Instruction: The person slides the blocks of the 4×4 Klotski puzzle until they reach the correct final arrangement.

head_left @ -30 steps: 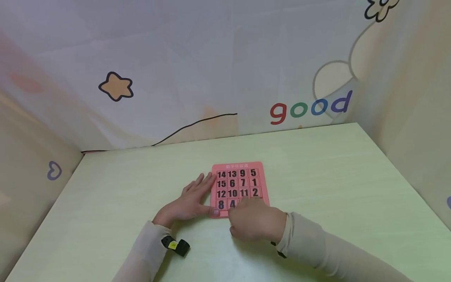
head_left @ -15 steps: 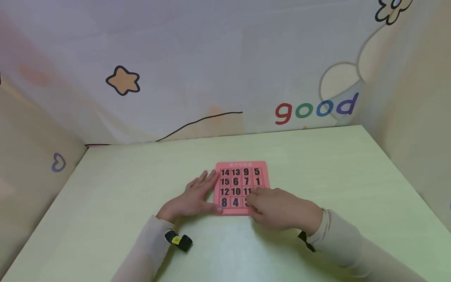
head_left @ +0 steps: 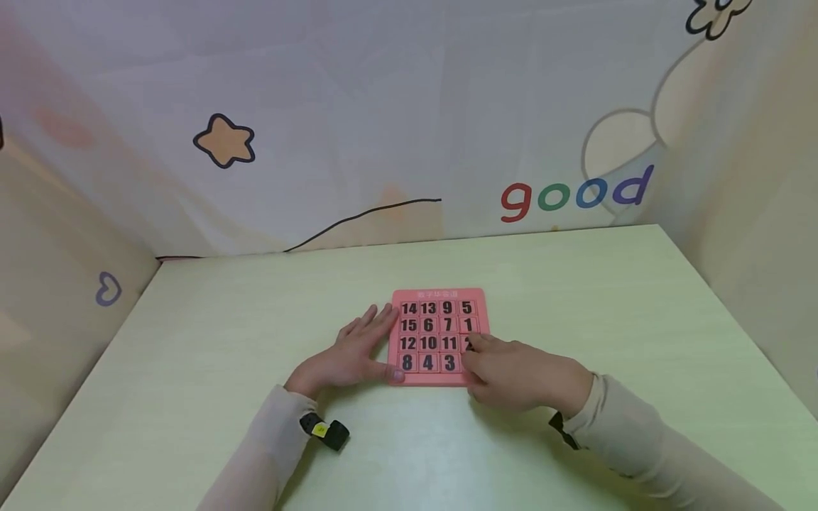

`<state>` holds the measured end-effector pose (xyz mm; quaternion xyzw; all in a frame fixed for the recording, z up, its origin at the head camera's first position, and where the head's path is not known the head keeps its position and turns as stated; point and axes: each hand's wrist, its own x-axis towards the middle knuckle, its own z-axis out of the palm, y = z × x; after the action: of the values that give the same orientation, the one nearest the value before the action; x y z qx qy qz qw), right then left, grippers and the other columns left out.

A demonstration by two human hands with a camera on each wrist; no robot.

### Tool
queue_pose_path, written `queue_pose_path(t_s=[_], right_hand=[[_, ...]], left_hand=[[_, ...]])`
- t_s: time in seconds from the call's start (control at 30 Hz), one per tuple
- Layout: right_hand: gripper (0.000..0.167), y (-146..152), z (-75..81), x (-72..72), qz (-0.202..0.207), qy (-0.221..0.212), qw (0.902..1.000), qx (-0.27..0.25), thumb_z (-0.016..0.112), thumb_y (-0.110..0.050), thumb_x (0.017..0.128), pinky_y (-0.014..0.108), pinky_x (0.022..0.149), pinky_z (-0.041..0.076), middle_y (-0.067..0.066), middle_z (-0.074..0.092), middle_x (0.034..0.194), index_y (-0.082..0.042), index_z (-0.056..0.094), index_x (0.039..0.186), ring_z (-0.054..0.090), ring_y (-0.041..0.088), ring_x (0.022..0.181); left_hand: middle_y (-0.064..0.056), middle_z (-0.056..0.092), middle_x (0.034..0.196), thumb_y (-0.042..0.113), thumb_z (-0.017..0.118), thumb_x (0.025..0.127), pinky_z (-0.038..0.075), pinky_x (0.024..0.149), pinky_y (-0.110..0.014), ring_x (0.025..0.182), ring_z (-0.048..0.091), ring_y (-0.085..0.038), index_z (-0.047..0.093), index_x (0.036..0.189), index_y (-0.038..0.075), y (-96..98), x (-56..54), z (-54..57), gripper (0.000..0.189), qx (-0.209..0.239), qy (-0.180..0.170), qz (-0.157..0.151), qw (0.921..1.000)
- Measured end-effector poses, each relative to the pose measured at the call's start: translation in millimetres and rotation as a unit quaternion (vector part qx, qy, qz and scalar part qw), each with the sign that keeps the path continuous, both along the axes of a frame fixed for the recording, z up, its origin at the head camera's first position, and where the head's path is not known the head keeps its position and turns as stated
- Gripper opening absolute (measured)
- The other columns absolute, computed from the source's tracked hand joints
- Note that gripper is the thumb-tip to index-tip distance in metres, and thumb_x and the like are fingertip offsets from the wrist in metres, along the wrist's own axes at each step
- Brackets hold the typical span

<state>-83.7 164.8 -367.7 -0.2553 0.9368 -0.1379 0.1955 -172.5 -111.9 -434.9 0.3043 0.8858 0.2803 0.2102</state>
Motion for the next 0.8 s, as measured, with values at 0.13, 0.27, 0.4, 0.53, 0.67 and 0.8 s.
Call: queue_pose_path(t_s=[0.13, 0.27, 0.4, 0.53, 0.67, 0.8], right_hand=[[0.021, -0.4, 1.9, 0.9, 0.010, 0.009, 0.9999, -0.004, 0.057, -0.015, 0.099, 0.044, 0.090, 0.047, 0.026, 0.053, 0.140, -0.015, 0.052, 0.079, 0.047, 0.038, 0.135], [0.020, 0.3, 4.2, 1.8, 0.017, 0.015, 0.9996, -0.018, 0.060, -0.015, 0.099, 0.034, 0.069, 0.043, 0.004, 0.062, 0.090, -0.016, 0.052, 0.081, 0.058, 0.019, 0.085], [0.022, 1.4, 7.6, 2.3, 0.014, 0.002, 0.9993, -0.036, 0.061, -0.015, 0.099, 0.029, 0.060, 0.037, -0.005, 0.044, 0.068, -0.016, 0.052, 0.079, 0.042, 0.011, 0.063], [0.021, 2.8, 8.0, -0.8, 0.018, -0.011, 0.9988, -0.044, 0.061, -0.015, 0.099, 0.030, 0.060, 0.038, -0.003, 0.047, 0.068, -0.016, 0.053, 0.080, 0.044, 0.012, 0.064], [0.007, 5.6, 2.3, -8.2, 0.003, 0.001, 0.9994, -0.034, 0.062, -0.018, 0.099, 0.042, 0.089, 0.051, 0.019, 0.063, 0.122, -0.011, 0.060, 0.096, 0.059, 0.030, 0.115], [0.014, 9.2, -6.6, -16.6, -0.024, -0.002, 0.9994, -0.024, 0.063, -0.023, 0.099, 0.059, 0.113, 0.031, 0.025, 0.024, 0.162, -0.011, 0.057, 0.103, 0.018, 0.040, 0.150]], left_hand=[[0.001, 0.002, 0.169, 0.053, 0.075, 0.086, -0.007, 0.121, -0.047, 0.153, -0.014, -0.021, 0.008, 0.164, 0.018, 0.7, 0.5, 1.2, 0.109, -0.001, -0.004, 0.003, 1.0000], [0.003, 0.001, 0.169, 0.053, 0.075, 0.086, -0.007, 0.121, -0.047, 0.152, -0.014, -0.020, 0.007, 0.164, 0.019, 0.9, 1.3, 1.6, 0.109, -0.003, -0.009, 0.007, 0.9999], [0.004, 0.000, 0.168, 0.053, 0.076, 0.085, -0.007, 0.120, -0.047, 0.152, -0.015, -0.018, 0.006, 0.164, 0.020, 0.8, 1.6, 2.3, 0.110, -0.002, -0.012, 0.011, 0.9999], [0.004, -0.001, 0.168, 0.054, 0.076, 0.085, -0.007, 0.120, -0.047, 0.152, -0.015, -0.019, 0.005, 0.164, 0.020, 0.5, 1.2, 2.2, 0.111, -0.003, -0.009, 0.007, 0.9999], [0.004, -0.001, 0.168, 0.053, 0.076, 0.085, -0.007, 0.120, -0.046, 0.152, -0.015, -0.019, 0.005, 0.164, 0.019, 0.2, 0.6, 1.7, 0.111, -0.001, -0.006, 0.002, 1.0000], [0.004, -0.002, 0.168, 0.053, 0.076, 0.085, -0.007, 0.120, -0.046, 0.152, -0.015, -0.019, 0.004, 0.164, 0.019, -0.1, 0.6, 1.2, 0.112, -0.001, -0.009, 0.003, 1.0000]])
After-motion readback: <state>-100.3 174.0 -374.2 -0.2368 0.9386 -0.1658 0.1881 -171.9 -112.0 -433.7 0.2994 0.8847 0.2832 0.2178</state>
